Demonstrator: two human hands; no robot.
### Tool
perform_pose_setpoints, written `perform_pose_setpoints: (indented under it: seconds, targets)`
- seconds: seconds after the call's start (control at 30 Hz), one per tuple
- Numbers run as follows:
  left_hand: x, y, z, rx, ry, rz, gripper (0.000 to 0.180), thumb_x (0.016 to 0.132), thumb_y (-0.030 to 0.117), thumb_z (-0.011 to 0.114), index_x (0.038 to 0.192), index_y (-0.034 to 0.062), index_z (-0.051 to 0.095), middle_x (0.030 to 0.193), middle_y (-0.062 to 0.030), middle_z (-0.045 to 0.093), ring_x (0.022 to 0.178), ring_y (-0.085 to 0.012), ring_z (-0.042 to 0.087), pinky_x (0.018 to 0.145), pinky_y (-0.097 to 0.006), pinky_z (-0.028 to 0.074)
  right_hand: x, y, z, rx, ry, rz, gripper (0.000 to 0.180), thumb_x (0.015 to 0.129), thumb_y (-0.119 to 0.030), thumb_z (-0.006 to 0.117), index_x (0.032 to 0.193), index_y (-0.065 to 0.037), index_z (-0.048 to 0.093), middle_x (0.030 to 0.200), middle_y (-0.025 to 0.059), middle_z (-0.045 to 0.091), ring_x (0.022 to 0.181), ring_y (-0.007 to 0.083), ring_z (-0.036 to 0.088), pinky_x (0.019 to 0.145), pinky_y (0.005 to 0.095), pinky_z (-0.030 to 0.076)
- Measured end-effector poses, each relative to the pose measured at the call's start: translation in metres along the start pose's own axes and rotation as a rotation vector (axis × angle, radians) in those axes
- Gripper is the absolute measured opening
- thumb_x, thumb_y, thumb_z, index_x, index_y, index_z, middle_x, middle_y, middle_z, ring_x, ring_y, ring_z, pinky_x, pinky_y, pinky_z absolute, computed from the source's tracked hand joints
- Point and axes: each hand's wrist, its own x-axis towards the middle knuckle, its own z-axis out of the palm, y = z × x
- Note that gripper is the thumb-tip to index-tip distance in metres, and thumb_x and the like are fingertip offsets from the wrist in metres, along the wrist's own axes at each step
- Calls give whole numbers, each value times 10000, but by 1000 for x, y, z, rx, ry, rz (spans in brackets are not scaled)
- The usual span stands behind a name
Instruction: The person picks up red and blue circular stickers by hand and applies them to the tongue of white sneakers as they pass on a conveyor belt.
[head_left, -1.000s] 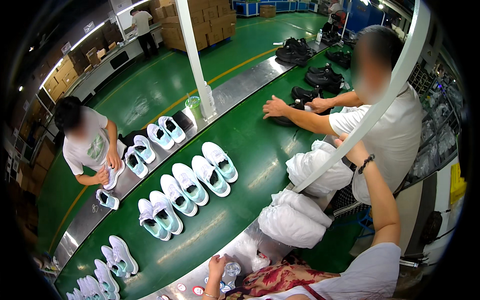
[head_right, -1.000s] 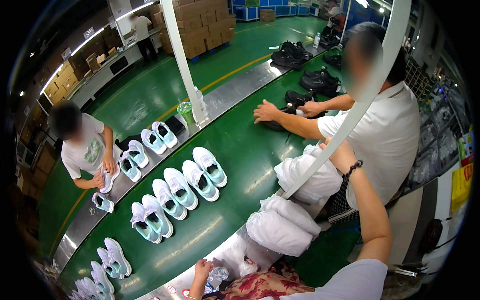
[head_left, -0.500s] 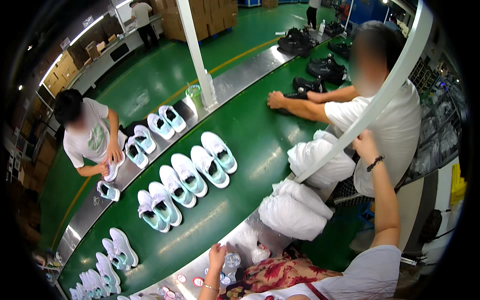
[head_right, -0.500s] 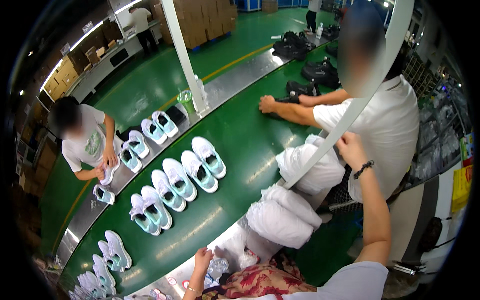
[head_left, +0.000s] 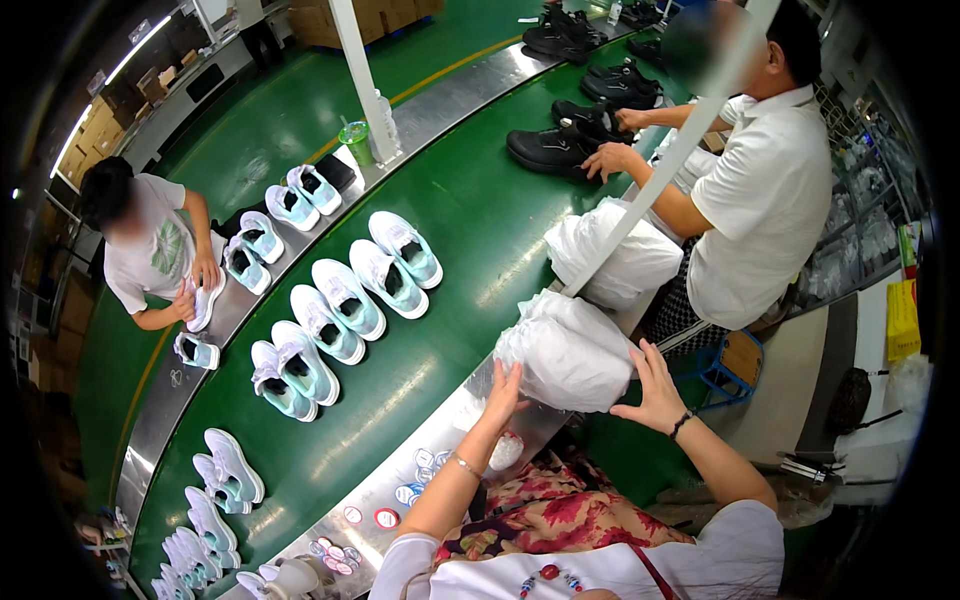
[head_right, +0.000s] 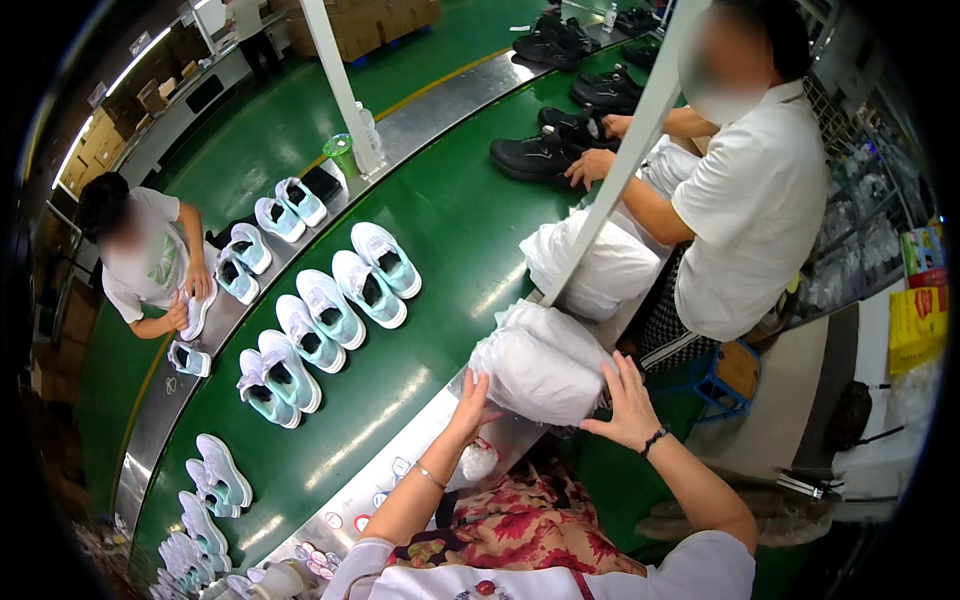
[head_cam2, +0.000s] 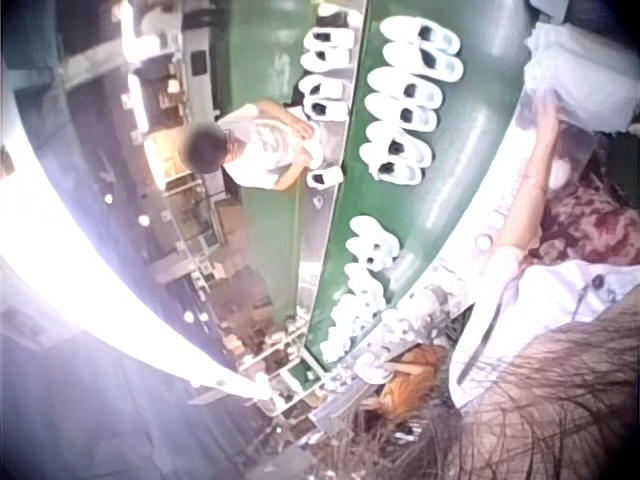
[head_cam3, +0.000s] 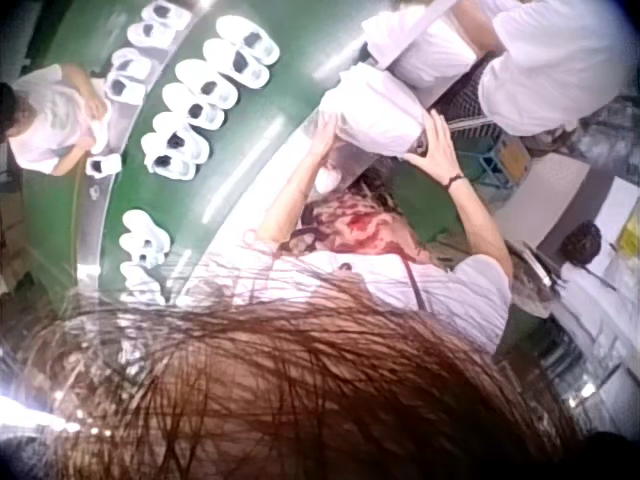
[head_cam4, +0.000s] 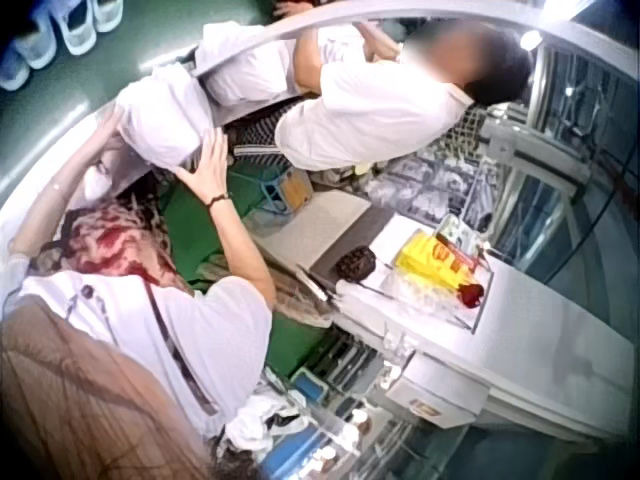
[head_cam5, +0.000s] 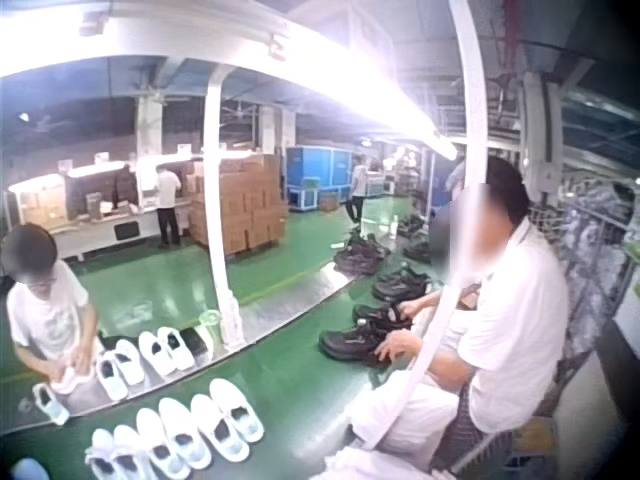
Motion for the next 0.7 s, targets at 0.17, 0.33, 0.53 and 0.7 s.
perform_pose_setpoints:
  seconds: [0.17,0.33,0.53,0.7]
  targets:
    - [7,-4,19,-53,99,-20,1012,794,558,543,1386,94,-134,1444,-186,22,1282,-383,222,849,-590,399,5,48,1,879,-76,310,1032,685,-274,743,1409,-56,42,1468,147,58,1346,317,81,1070,423,142]
    - [25,-7,16,-42,60,-95,1109,730,566,622,1374,167,-188,1434,-190,44,1247,-449,242,826,-654,372,41,110,57,1073,60,255,816,735,-223,700,1378,-33,234,1414,132,264,1301,230,239,1059,350,187]
    - [41,-41,24,-156,-105,-78,912,792,475,607,1361,232,-63,1405,-176,133,1205,-467,306,828,-656,372,53,94,64,1126,-79,305,660,688,-140,713,1281,-40,439,1274,92,458,1120,170,451,946,269,348]
    - [36,-55,75,-239,-145,-124,864,826,419,590,1355,236,-68,1407,-157,119,1174,-453,351,839,-624,394,43,137,41,1123,-32,350,625,669,-118,713,1244,-31,485,1187,82,526,1050,168,494,910,275,378]
